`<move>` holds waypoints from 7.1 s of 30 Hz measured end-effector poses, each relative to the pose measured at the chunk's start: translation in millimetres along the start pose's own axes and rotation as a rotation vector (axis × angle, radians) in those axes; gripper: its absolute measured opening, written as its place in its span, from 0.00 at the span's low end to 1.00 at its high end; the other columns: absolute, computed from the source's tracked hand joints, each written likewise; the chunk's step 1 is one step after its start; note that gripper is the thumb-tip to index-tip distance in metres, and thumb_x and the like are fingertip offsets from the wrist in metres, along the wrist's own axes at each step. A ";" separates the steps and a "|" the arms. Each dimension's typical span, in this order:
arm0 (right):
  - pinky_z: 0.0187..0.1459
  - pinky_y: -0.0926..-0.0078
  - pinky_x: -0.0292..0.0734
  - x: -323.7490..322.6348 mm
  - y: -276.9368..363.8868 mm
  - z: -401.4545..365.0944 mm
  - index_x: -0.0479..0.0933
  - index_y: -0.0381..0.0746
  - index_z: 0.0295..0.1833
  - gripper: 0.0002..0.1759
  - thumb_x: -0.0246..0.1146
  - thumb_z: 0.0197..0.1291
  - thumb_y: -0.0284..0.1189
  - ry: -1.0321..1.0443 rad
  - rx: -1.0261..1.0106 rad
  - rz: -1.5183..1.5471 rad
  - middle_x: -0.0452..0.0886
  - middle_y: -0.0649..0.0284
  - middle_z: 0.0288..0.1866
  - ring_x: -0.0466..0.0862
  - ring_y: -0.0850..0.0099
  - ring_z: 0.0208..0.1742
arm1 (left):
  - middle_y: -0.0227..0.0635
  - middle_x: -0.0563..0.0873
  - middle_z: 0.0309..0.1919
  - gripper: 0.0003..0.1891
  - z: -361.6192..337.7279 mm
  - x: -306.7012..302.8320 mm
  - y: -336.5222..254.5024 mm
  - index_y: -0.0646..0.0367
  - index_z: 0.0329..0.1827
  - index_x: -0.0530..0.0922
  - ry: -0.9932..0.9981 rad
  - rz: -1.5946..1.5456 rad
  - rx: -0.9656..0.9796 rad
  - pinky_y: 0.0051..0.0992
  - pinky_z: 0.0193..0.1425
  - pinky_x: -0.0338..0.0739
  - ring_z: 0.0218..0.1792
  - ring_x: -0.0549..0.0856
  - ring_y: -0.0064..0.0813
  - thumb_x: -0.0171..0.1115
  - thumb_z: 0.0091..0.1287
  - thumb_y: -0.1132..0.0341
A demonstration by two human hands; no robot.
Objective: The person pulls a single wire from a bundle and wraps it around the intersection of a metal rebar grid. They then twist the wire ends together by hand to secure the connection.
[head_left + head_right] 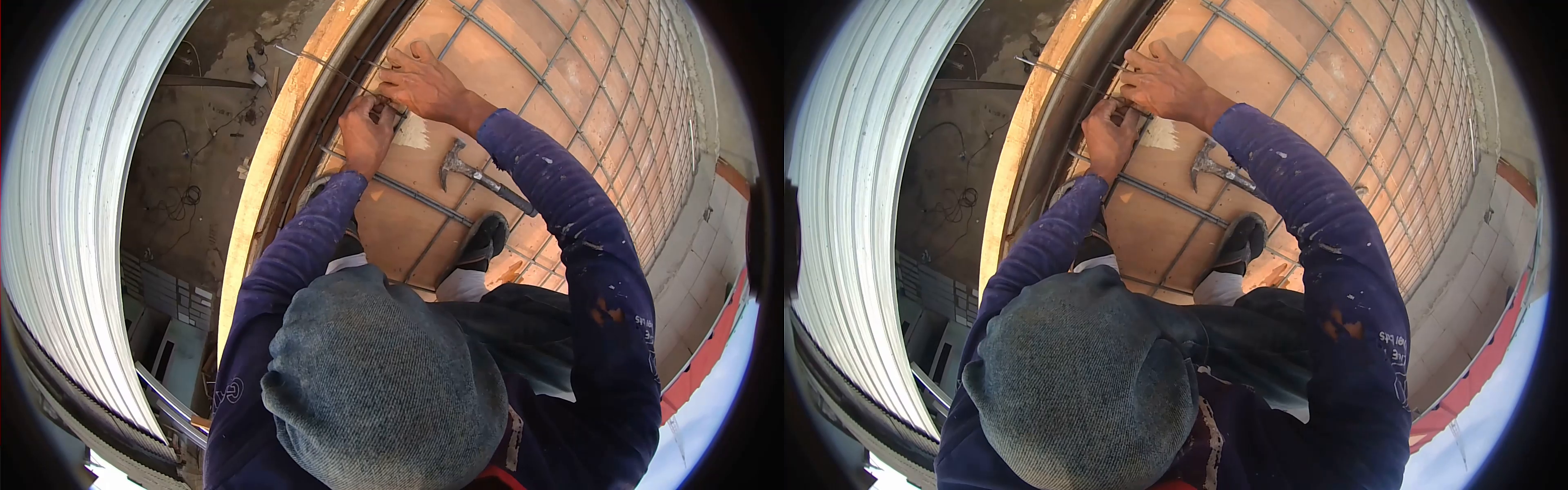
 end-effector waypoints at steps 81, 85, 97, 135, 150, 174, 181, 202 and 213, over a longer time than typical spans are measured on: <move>0.63 0.61 0.63 26.2 7.1 14.9 0.86 0.46 0.38 0.11 0.59 0.66 0.36 0.508 -0.022 -0.135 0.86 0.60 0.53 0.78 0.65 0.61 | 0.42 0.91 0.38 0.17 -18.2 32.6 28.4 0.64 0.57 0.84 0.430 -0.077 -0.185 0.29 0.46 0.82 0.38 0.89 0.28 0.69 0.66 0.68; 0.65 0.57 0.67 -8.0 0.4 -6.6 0.85 0.43 0.46 0.10 0.64 0.61 0.32 0.178 0.111 0.089 0.81 0.62 0.55 0.75 0.64 0.65 | 0.40 0.91 0.37 0.16 -13.8 39.6 32.4 0.63 0.56 0.84 0.444 -0.140 -0.191 0.28 0.45 0.81 0.37 0.89 0.26 0.69 0.66 0.69; 0.57 0.58 0.67 12.8 18.8 -78.1 0.83 0.45 0.54 0.13 0.62 0.66 0.33 0.096 0.367 -0.137 0.76 0.64 0.57 0.73 0.62 0.60 | 0.46 0.91 0.36 0.17 -12.0 38.7 26.7 0.59 0.58 0.83 0.486 -0.146 -0.208 0.30 0.42 0.81 0.35 0.89 0.32 0.67 0.67 0.68; 0.39 0.49 0.81 103.8 69.8 -126.8 0.81 0.30 0.29 0.15 0.58 0.65 0.29 -0.597 1.508 0.746 0.83 0.38 0.30 0.85 0.40 0.33 | 0.53 0.82 0.43 0.16 -58.6 63.9 -54.7 0.63 0.48 0.74 0.791 0.373 0.590 0.49 0.46 0.79 0.45 0.83 0.62 0.68 0.58 0.75; 0.51 0.46 0.81 42.3 20.6 -119.9 0.85 0.32 0.41 0.25 0.56 0.69 0.44 0.074 1.133 0.786 0.86 0.39 0.40 0.87 0.40 0.44 | 0.42 0.86 0.45 0.21 -54.3 6.2 -12.2 0.63 0.58 0.81 0.207 0.078 0.145 0.28 0.40 0.82 0.35 0.87 0.28 0.72 0.61 0.78; 0.47 0.65 0.80 -14.3 -10.8 -73.8 0.83 0.34 0.49 0.16 0.65 0.71 0.37 0.190 0.862 0.901 0.88 0.53 0.40 0.88 0.66 0.42 | 0.48 0.88 0.28 0.08 -29.3 4.8 34.5 0.66 0.38 0.85 -0.083 -0.242 -0.199 0.32 0.37 0.80 0.30 0.88 0.37 0.66 0.70 0.68; 0.52 0.61 0.81 -20.6 -23.4 -54.2 0.81 0.38 0.57 0.14 0.64 0.69 0.30 0.010 0.806 0.638 0.87 0.55 0.47 0.87 0.57 0.44 | 0.34 0.87 0.23 0.08 -13.3 -1.6 26.1 0.68 0.38 0.86 -0.186 -0.208 -0.228 0.23 0.23 0.73 0.19 0.80 0.16 0.70 0.68 0.70; 0.55 0.54 0.81 12.9 -18.4 -2.7 0.82 0.33 0.37 0.13 0.56 0.65 0.31 0.451 0.261 0.125 0.83 0.50 0.49 0.83 0.51 0.55 | 0.36 0.86 0.24 0.17 -3.7 26.8 14.4 0.54 0.53 0.89 0.374 -0.058 -0.135 0.30 0.36 0.80 0.26 0.85 0.28 0.69 0.58 0.68; 0.49 0.49 0.81 28.2 -26.7 25.6 0.80 0.33 0.35 0.13 0.56 0.65 0.31 0.427 0.298 0.206 0.84 0.44 0.38 0.86 0.46 0.44 | 0.26 0.83 0.22 0.12 -22.0 23.2 31.1 0.65 0.46 0.88 0.093 -0.195 -0.215 0.23 0.31 0.73 0.23 0.76 0.15 0.75 0.60 0.70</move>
Point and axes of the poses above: each hand's wrist, its own z-axis towards the middle knuckle, its own x-axis out of the palm, y = z × x, the point moved 10 cm from there along z, towards the middle knuckle
